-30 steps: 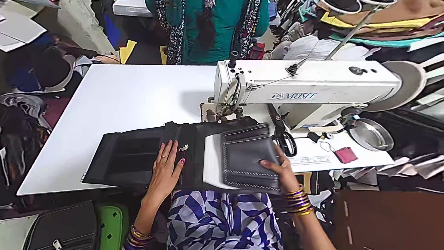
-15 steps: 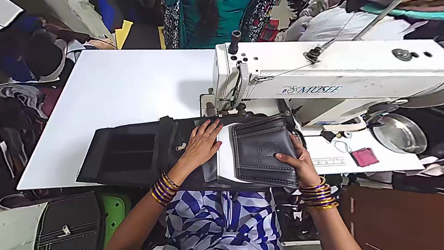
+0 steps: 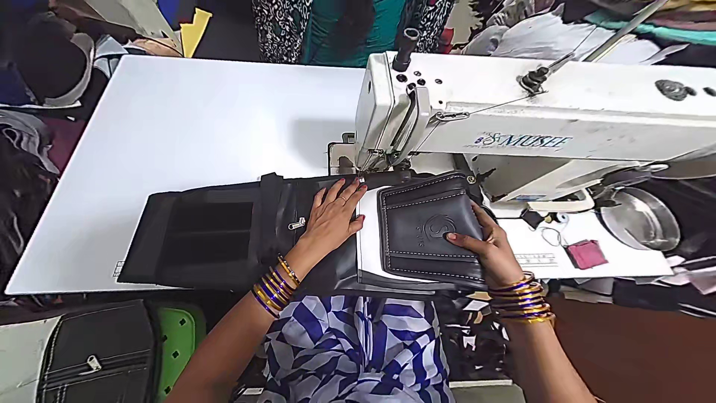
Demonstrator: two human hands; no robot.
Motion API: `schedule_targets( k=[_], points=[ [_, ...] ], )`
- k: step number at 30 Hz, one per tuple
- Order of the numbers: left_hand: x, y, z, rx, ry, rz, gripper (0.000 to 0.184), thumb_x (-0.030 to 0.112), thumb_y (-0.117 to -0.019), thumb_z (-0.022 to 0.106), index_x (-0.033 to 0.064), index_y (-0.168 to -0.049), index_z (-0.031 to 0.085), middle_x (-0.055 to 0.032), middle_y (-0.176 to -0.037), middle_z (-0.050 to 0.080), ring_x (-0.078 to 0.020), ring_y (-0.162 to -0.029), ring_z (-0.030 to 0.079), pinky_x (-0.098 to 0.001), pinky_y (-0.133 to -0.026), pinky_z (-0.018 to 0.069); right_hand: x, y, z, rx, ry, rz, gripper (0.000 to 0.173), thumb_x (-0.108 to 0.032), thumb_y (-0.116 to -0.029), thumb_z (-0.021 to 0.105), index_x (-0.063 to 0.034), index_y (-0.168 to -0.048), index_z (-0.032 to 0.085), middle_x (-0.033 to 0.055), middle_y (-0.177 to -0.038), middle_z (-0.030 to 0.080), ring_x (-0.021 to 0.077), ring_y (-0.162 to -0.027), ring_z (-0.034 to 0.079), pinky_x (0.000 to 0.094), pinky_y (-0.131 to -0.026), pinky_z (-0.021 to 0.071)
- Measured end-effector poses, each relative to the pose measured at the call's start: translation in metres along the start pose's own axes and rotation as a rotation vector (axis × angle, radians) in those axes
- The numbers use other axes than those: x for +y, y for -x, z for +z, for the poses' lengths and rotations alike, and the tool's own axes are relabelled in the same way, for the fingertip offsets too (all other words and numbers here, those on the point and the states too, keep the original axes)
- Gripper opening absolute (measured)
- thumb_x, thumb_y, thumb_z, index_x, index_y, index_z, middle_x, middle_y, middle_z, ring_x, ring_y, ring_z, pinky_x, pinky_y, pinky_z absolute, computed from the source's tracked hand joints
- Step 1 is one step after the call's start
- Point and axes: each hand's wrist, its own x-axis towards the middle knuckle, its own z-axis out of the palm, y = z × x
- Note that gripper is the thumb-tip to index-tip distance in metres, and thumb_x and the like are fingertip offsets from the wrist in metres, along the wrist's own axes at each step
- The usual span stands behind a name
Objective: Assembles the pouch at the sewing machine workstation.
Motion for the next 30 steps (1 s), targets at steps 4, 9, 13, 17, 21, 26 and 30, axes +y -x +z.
schedule_targets(
  k=[4, 9, 13, 17, 21, 26, 30],
  points=[
    [0.026, 0.007, -0.003, -0.096, 0.053, -0.101, 0.074, 0.044, -0.1018, 0.058, 0.0052, -0.159, 0.033, -0.0159, -0.168, 0.025, -0.0403, -0.157, 0.016, -0.0719, -0.118, 0.0116, -0.003, -0.01, 0.0, -0.021, 0.101, -0.001, 0.092, 0.003, -0.0799, 0.075, -0.0125, -0.159, 0.032, 0.0115, -0.136, 0.061, 0.0082, -0.104, 0.067, 0.0273, -0.087, 0.0573],
    [0.058, 0.028, 0.015, -0.164, 0.067, -0.147, 0.098, 0.07, -0.0958, 0.044, 0.0022, -0.163, 0.019, -0.0116, -0.172, 0.01, -0.0307, -0.16, 0.003, -0.0644, -0.123, -0.001, -0.018, -0.022, -0.04, 0.186, 0.781, -0.231, 0.056, -0.036, -0.0993, 0.066, 0.0075, -0.134, 0.059, 0.0307, -0.11, 0.068, 0.0433, -0.088, 0.067, 0.0633, -0.076, 0.0517],
    [0.053, 0.031, 0.03, -0.017, 0.032, -0.105, 0.096, 0.071, -0.0951, 0.045, 0.0033, -0.161, 0.028, -0.0095, -0.171, 0.02, -0.0302, -0.159, 0.012, -0.0637, -0.123, 0.0067, 0.012, -0.042, -0.07, 0.562, 1.214, -0.299, 0.042, -0.026, -0.1066, 0.048, 0.0113, -0.095, 0.065, 0.0378, -0.106, 0.063, 0.06, -0.099, 0.062, 0.0737, -0.076, 0.0464],
    [0.059, 0.038, 0.031, -0.023, 0.003, -0.107, 0.096, 0.072, -0.0953, 0.041, 0.0028, -0.16, 0.029, -0.0109, -0.17, 0.023, -0.0327, -0.158, 0.016, -0.0639, -0.123, 0.0098, 0.013, -0.053, -0.061, 0.604, 1.193, -0.266, 0.037, -0.017, -0.1043, 0.052, 0.0158, -0.093, 0.066, 0.0403, -0.107, 0.064, 0.0612, -0.107, 0.061, 0.0738, -0.082, 0.0443],
    [0.064, 0.043, 0.032, -0.007, 0.004, -0.11, 0.096, 0.073, -0.0944, 0.042, 0.0025, -0.159, 0.033, -0.0114, -0.169, 0.026, -0.0342, -0.157, 0.018, -0.0645, -0.122, 0.0117, -0.005, -0.032, -0.07, 0.458, 1.072, -0.405, 0.029, -0.013, -0.1019, 0.058, 0.0127, -0.108, 0.069, 0.0376, -0.116, 0.064, 0.0587, -0.106, 0.062, 0.074, -0.086, 0.0454],
    [0.062, 0.044, -0.006, -0.194, 0.174, -0.09, 0.078, 0.054, -0.0961, 0.062, -0.0022, -0.147, 0.049, -0.02, -0.158, 0.043, -0.0366, -0.152, 0.032, -0.0549, -0.121, 0.0276, -0.011, 0.057, 0.025, -0.142, 0.726, -0.842, 0.029, -0.016, -0.0953, 0.054, 0.0015, -0.099, 0.077, 0.0168, -0.105, 0.076, 0.0321, -0.103, 0.073, 0.0528, -0.093, 0.0552],
    [0.039, 0.078, -0.036, -0.343, 0.127, 0.225, 0.049, 0.032, -0.096, 0.069, 0.0092, -0.138, 0.063, -0.0116, -0.146, 0.059, -0.0327, -0.142, 0.049, -0.0556, -0.111, 0.0404, 0.025, 0.066, 0.068, -0.236, 0.868, -0.918, 0.028, -0.02, -0.0938, 0.055, -0.0073, -0.104, 0.077, 0.0084, -0.117, 0.075, 0.0399, -0.124, 0.063, 0.0709, -0.105, 0.0373]
  ],
)
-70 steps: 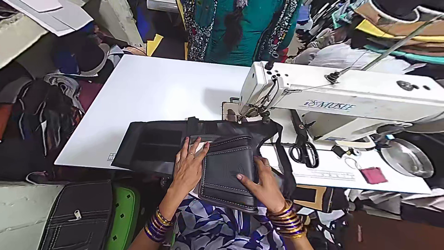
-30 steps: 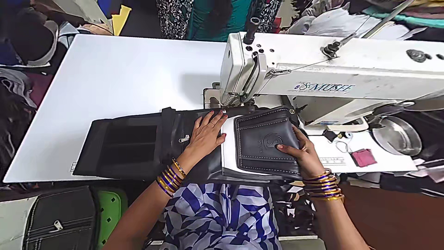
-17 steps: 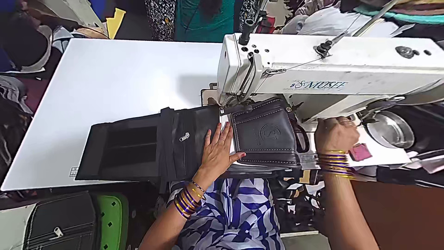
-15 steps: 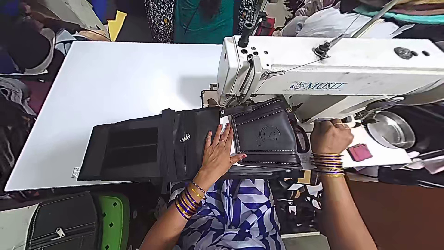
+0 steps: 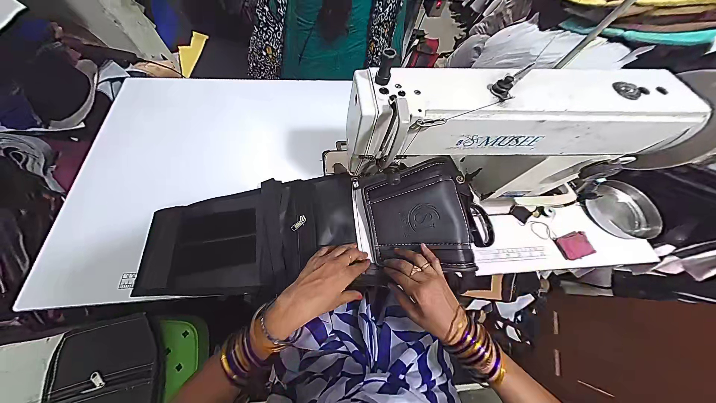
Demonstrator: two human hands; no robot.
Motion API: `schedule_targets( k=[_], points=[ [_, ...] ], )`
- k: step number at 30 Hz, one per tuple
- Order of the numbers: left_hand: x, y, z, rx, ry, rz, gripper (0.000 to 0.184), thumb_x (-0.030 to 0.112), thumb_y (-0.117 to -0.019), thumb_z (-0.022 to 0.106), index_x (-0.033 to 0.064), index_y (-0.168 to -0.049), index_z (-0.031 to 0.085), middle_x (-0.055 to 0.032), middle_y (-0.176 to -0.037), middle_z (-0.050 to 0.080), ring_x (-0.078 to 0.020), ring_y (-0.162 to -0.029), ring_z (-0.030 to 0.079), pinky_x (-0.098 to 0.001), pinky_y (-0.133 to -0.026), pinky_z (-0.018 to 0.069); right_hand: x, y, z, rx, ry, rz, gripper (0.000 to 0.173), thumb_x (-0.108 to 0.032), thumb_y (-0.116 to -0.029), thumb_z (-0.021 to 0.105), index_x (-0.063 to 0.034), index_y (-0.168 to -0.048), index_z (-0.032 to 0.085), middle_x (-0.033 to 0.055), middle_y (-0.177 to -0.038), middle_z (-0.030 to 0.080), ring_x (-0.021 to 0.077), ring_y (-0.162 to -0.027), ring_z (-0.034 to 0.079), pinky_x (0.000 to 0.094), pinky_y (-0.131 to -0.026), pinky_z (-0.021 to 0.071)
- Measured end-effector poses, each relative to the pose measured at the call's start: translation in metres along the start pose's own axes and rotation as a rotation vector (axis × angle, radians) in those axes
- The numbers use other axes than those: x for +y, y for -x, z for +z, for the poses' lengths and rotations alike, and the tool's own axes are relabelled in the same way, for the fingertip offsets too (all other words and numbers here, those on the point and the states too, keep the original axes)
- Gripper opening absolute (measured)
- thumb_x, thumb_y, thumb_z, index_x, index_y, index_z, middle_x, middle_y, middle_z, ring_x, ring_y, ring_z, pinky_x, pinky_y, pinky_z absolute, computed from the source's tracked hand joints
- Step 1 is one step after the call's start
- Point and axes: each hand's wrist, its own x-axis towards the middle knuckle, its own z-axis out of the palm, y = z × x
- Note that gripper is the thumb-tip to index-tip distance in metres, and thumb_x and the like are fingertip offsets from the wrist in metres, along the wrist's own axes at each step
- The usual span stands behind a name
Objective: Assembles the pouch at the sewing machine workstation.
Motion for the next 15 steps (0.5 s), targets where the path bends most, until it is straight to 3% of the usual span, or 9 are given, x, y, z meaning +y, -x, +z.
schedule_targets(
  k=[2, 5, 7, 11, 15],
  points=[
    [-0.02, 0.008, 0.023, 0.182, -0.069, 0.111, 0.043, 0.029, -0.0966, 0.064, 0.0143, -0.137, 0.065, -0.0051, -0.142, 0.063, -0.0309, -0.137, 0.054, -0.0558, -0.106, 0.0426, 0.007, -0.005, 0.004, -0.013, 0.024, 0.009, 0.031, -0.029, -0.0948, 0.056, -0.0124, -0.111, 0.077, 0.0081, -0.119, 0.074, 0.0408, -0.125, 0.061, 0.0733, -0.104, 0.0358],
    [-0.037, 0.001, 0.037, 0.342, -0.105, 0.163, 0.04, 0.031, -0.1021, 0.05, 0.0155, -0.134, 0.068, -0.0023, -0.139, 0.066, -0.028, -0.133, 0.058, -0.052, -0.105, 0.0444, 0.019, -0.017, 0.008, -0.036, 0.06, 0.005, 0.035, -0.035, -0.0947, 0.055, -0.0185, -0.115, 0.078, 0.0104, -0.121, 0.072, 0.0425, -0.125, 0.06, 0.0736, -0.101, 0.0359],
    [-0.041, -0.006, 0.036, 0.367, -0.108, 0.167, 0.039, 0.031, -0.1026, 0.049, 0.0143, -0.133, 0.069, -0.002, -0.138, 0.066, -0.0267, -0.133, 0.058, -0.0499, -0.106, 0.0446, 0.029, -0.024, 0.01, -0.051, 0.078, -0.011, 0.038, -0.038, -0.0942, 0.052, -0.0205, -0.116, 0.078, 0.0113, -0.122, 0.072, 0.0421, -0.125, 0.06, 0.073, -0.101, 0.0351],
    [-0.05, -0.013, 0.028, 0.363, -0.089, 0.194, 0.045, 0.019, -0.0918, 0.055, 0.0078, -0.133, 0.068, -0.0054, -0.14, 0.066, -0.0272, -0.134, 0.058, -0.05, -0.109, 0.0438, 0.053, -0.038, 0.011, -0.064, 0.095, -0.071, 0.045, -0.047, -0.0921, 0.051, -0.0239, -0.121, 0.077, 0.0132, -0.122, 0.07, 0.043, -0.128, 0.056, 0.0729, -0.103, 0.0308],
    [-0.061, -0.027, 0.029, 0.468, -0.166, 0.187, 0.041, 0.013, -0.0909, 0.052, 0.0117, -0.126, 0.073, -0.0024, -0.131, 0.071, -0.0231, -0.128, 0.063, -0.0456, -0.103, 0.0478, 0.066, -0.052, 0.012, -0.071, 0.103, -0.124, 0.046, -0.049, -0.0921, 0.049, -0.0254, -0.119, 0.078, 0.0135, -0.123, 0.069, 0.0435, -0.129, 0.054, 0.0725, -0.104, 0.0293]
  ],
)
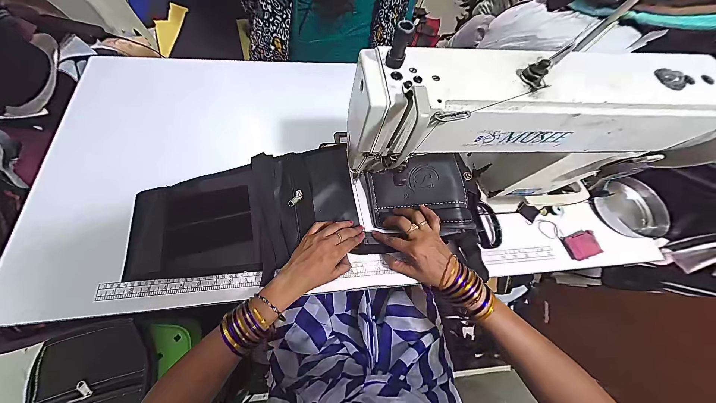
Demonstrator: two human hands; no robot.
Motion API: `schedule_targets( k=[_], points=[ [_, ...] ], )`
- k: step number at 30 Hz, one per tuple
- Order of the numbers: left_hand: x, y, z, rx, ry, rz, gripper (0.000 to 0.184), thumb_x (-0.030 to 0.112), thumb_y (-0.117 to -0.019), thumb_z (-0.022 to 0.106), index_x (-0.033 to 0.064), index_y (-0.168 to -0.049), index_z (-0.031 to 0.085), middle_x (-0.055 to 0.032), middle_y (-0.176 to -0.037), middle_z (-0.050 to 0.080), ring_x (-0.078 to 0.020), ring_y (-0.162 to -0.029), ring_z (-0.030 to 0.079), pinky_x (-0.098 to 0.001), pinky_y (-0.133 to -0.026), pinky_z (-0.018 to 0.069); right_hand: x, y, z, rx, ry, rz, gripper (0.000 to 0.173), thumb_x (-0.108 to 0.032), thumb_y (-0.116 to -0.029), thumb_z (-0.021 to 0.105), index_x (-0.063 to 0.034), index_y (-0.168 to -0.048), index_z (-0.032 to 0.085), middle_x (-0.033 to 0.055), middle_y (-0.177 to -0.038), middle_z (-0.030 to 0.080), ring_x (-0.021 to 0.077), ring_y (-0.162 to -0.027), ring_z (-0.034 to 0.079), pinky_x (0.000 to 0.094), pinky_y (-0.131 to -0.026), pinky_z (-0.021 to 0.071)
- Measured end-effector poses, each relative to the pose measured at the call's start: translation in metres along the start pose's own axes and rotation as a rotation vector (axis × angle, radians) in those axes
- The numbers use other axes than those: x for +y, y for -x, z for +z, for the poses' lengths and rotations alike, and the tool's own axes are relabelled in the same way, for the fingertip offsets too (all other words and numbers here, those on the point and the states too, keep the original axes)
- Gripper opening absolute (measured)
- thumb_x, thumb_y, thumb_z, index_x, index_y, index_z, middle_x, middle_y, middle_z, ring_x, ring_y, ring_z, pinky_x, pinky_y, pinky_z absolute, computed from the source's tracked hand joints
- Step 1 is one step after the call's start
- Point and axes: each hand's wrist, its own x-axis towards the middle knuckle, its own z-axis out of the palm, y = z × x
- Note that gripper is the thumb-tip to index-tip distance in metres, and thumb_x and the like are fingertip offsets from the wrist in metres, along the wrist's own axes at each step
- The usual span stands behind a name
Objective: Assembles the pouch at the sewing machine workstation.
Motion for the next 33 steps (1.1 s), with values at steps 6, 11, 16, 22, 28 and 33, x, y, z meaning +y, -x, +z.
schedule_targets(
  k=[6, 11, 16, 22, 28, 33],
  points=[
    [-0.021, -0.017, -0.002, 0.029, -0.07, 0.024, 0.041, 0.013, -0.093, 0.049, 0.0171, -0.125, 0.074, -0.0024, -0.129, 0.072, -0.0227, -0.128, 0.062, -0.0457, -0.1, 0.0473, 0.009, -0.024, 0.004, 0.05, 0.024, -0.034, 0.04, -0.042, -0.0919, 0.052, -0.0212, -0.111, 0.081, 0.013, -0.119, 0.07, 0.0416, -0.126, 0.056, 0.07, -0.103, 0.0313],
    [-0.041, -0.031, -0.005, 0.049, -0.023, 0.029, 0.035, 0.018, -0.0954, 0.052, 0.0144, -0.119, 0.077, -0.0037, -0.127, 0.073, -0.0256, -0.126, 0.064, -0.048, -0.1, 0.0485, 0.017, -0.04, 0.007, 0.059, 0.048, -0.034, 0.042, -0.04, -0.0913, 0.052, -0.0168, -0.112, 0.08, 0.0155, -0.118, 0.07, 0.0414, -0.123, 0.058, 0.0704, -0.103, 0.0317],
    [-0.055, -0.041, -0.009, 0.023, -0.033, 0.014, 0.036, 0.02, -0.096, 0.053, 0.0118, -0.123, 0.075, -0.0043, -0.132, 0.07, -0.0262, -0.129, 0.062, -0.0479, -0.102, 0.0472, 0.032, -0.049, 0.006, 0.073, -0.099, -0.059, 0.042, -0.034, -0.0904, 0.053, -0.0113, -0.114, 0.079, 0.0174, -0.126, 0.068, 0.042, -0.126, 0.058, 0.0674, -0.107, 0.033],
    [-0.069, -0.054, -0.011, 0.03, -0.013, -0.004, 0.036, 0.015, -0.0953, 0.053, 0.0107, -0.123, 0.075, -0.0066, -0.132, 0.07, -0.0289, -0.129, 0.062, -0.0515, -0.103, 0.0463, 0.063, 0.008, -0.058, 0.526, -0.126, 0.336, 0.028, -0.014, -0.0972, 0.056, 0.0099, -0.097, 0.071, 0.024, -0.102, 0.07, 0.0275, -0.098, 0.067, 0.0409, -0.088, 0.0537],
    [-0.092, -0.072, -0.012, 0.066, 0.022, 0.011, 0.034, 0.016, -0.0953, 0.052, 0.0096, -0.117, 0.078, -0.0088, -0.125, 0.073, -0.0324, -0.124, 0.065, -0.0547, -0.098, 0.0483, 0.107, 0.063, -0.099, 0.23, 0.359, 1.003, 0.04, -0.026, -0.1037, 0.054, 0.0112, -0.104, 0.069, 0.0402, -0.11, 0.063, 0.0608, -0.103, 0.061, 0.0761, -0.083, 0.0424],
    [-0.099, -0.078, -0.014, 0.059, 0.048, 0.039, 0.03, 0.017, -0.0961, 0.057, 0.0075, -0.115, 0.078, -0.0127, -0.122, 0.073, -0.0353, -0.121, 0.066, -0.0565, -0.097, 0.0483, 0.103, 0.068, -0.073, 0.278, 0.436, 0.976, 0.038, -0.021, -0.1048, 0.05, 0.0118, -0.099, 0.069, 0.0373, -0.109, 0.065, 0.0584, -0.103, 0.063, 0.073, -0.082, 0.0454]
  ],
)
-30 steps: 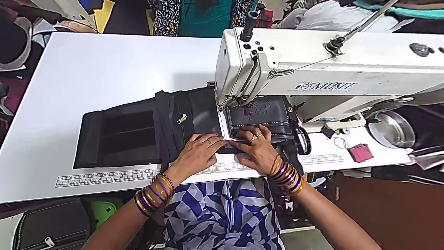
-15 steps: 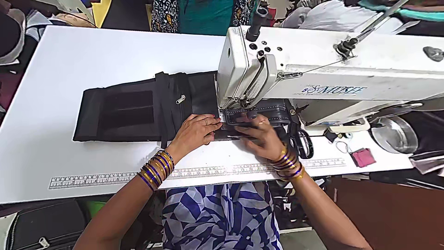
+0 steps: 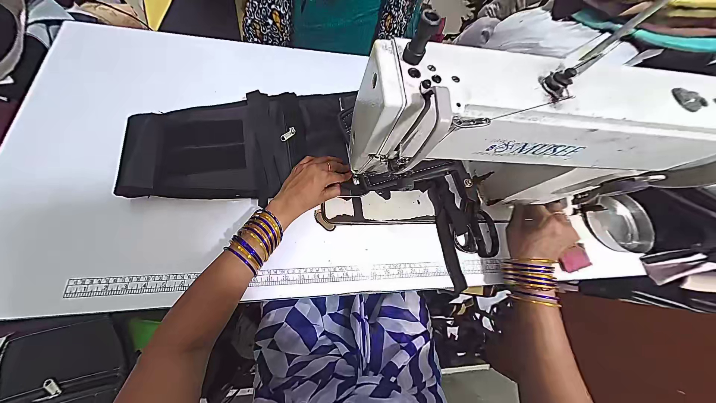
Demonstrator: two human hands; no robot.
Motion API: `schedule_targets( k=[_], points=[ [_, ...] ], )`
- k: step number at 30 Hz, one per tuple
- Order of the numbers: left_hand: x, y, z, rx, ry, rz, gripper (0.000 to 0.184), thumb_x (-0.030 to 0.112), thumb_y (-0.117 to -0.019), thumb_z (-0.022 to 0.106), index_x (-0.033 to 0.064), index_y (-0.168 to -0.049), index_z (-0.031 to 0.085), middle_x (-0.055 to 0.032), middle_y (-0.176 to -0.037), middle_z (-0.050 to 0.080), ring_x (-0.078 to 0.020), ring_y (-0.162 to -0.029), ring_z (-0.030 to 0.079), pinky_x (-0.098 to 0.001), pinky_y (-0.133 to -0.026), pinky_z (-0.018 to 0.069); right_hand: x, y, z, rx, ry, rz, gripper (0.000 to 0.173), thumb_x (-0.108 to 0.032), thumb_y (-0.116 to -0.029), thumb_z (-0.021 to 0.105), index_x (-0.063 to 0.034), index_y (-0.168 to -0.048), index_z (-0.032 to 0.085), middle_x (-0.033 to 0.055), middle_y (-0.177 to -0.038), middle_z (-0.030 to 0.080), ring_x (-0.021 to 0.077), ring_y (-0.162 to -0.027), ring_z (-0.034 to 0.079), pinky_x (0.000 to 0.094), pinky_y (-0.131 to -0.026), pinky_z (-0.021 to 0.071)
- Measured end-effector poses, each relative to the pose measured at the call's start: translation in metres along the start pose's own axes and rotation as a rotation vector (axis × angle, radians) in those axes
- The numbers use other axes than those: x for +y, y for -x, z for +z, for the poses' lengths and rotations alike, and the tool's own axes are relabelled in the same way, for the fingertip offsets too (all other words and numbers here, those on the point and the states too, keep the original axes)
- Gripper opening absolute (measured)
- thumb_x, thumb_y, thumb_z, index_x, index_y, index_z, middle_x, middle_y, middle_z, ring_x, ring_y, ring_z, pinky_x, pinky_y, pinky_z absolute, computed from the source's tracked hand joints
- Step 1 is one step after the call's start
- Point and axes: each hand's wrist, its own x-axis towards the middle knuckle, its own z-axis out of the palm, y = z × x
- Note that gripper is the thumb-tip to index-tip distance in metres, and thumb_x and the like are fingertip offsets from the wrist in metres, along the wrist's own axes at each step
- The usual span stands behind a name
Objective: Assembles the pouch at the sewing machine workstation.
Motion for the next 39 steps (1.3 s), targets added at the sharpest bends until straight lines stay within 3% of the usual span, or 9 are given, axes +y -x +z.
schedule_targets(
  k=[9, 12, 20, 21, 23, 26, 29, 31, 39],
  points=[
    [-0.001, 0.015, -0.002, -0.029, 0.055, 0.08, 0.035, 0.015, -0.0954, 0.054, 0.0139, -0.121, 0.077, -0.0075, -0.131, 0.07, -0.0299, -0.127, 0.063, -0.0541, -0.103, 0.0463, 0.009, -0.002, -0.017, 0.027, -0.143, -0.107, 0.031, -0.015, -0.1022, 0.056, 0.0119, -0.102, 0.071, 0.0366, -0.112, 0.066, 0.0542, -0.104, 0.065, 0.0691, -0.088, 0.047],
    [-0.004, 0.011, -0.003, -0.045, 0.044, 0.058, 0.036, 0.017, -0.0967, 0.052, 0.0136, -0.123, 0.076, -0.0086, -0.133, 0.069, -0.0324, -0.129, 0.061, -0.0567, -0.102, 0.0458, 0.003, 0.016, -0.022, 0.053, -0.226, -0.218, 0.026, -0.009, -0.0994, 0.056, 0.0122, -0.102, 0.071, 0.0354, -0.105, 0.068, 0.0515, -0.093, 0.069, 0.0651, -0.081, 0.052],
    [-0.004, 0.002, -0.002, -0.034, -0.016, -0.043, 0.033, 0.019, -0.099, 0.055, 0.0086, -0.124, 0.074, -0.014, -0.133, 0.068, -0.0372, -0.13, 0.06, -0.0614, -0.102, 0.0444, -0.029, 0.029, -0.022, -0.456, -0.228, -0.002, 0.042, -0.022, -0.0867, 0.078, 0.0117, -0.11, 0.07, 0.0353, -0.096, 0.068, 0.0539, -0.093, 0.066, 0.0726, -0.083, 0.0441],
    [-0.004, 0.001, -0.002, -0.035, -0.028, -0.052, 0.033, 0.02, -0.1, 0.055, 0.0084, -0.125, 0.073, -0.0141, -0.134, 0.068, -0.037, -0.131, 0.059, -0.0612, -0.103, 0.0438, -0.025, 0.027, -0.026, -0.516, -0.284, 0.039, 0.038, -0.018, -0.0868, 0.076, 0.0114, -0.109, 0.069, 0.031, -0.093, 0.069, 0.0462, -0.089, 0.067, 0.0669, -0.081, 0.0471],
    [-0.007, -0.001, -0.001, -0.002, -0.039, -0.056, 0.032, 0.02, -0.1008, 0.055, 0.0085, -0.124, 0.074, -0.014, -0.133, 0.068, -0.0365, -0.13, 0.06, -0.0611, -0.103, 0.0438, -0.016, 0.028, -0.036, -0.631, -0.557, 0.181, 0.018, -0.007, -0.0936, 0.058, 0.0004, -0.108, 0.066, 0.0019, -0.075, 0.064, 0.008, -0.064, 0.061, 0.0279, -0.061, 0.052],
    [-0.015, -0.007, 0.002, 0.061, -0.057, -0.048, 0.03, 0.019, -0.1006, 0.055, 0.0084, -0.121, 0.076, -0.0149, -0.129, 0.07, -0.0374, -0.127, 0.062, -0.0612, -0.101, 0.0456, 0.001, 0.04, -0.053, -0.74, -1.181, 0.439, 0.028, -0.017, -0.1039, 0.031, -0.014, -0.092, 0.056, -0.0128, -0.053, 0.051, -0.0053, -0.039, 0.044, 0.0112, -0.038, 0.0369],
    [-0.026, -0.012, 0.006, 0.082, -0.072, -0.073, 0.028, 0.018, -0.1007, 0.056, 0.0073, -0.117, 0.076, -0.0168, -0.126, 0.071, -0.0388, -0.126, 0.062, -0.0615, -0.101, 0.0457, 0.023, 0.045, -0.065, -0.794, -1.235, 0.271, 0.036, -0.06, -0.0846, 0.072, -0.0242, -0.083, 0.065, -0.0159, -0.053, 0.051, -0.0057, -0.038, 0.044, 0.0124, -0.034, 0.0356],
    [-0.033, -0.018, 0.007, 0.093, -0.089, -0.103, 0.029, 0.019, -0.1013, 0.055, 0.0065, -0.115, 0.077, -0.0173, -0.124, 0.071, -0.0388, -0.124, 0.063, -0.0608, -0.101, 0.0458, 0.026, 0.037, -0.07, -0.847, -1.156, 0.16, 0.042, -0.069, -0.0748, 0.076, -0.0281, -0.083, 0.069, -0.0176, -0.054, 0.053, -0.0064, -0.039, 0.044, 0.0127, -0.035, 0.0357],
    [-0.041, -0.032, -0.025, -0.152, 0.014, -0.152, 0.029, 0.019, -0.1026, 0.056, -0.0017, -0.107, 0.075, -0.0234, -0.109, 0.072, -0.0425, -0.11, 0.067, -0.0606, -0.097, 0.048, -0.059, -0.027, -0.051, -1.138, -0.85, 0.009, 0.005, -0.016, -0.0909, 0.061, -0.0162, -0.087, 0.063, -0.0148, -0.054, 0.051, -0.0059, -0.04, 0.042, 0.0117, -0.038, 0.0346]
  ],
)
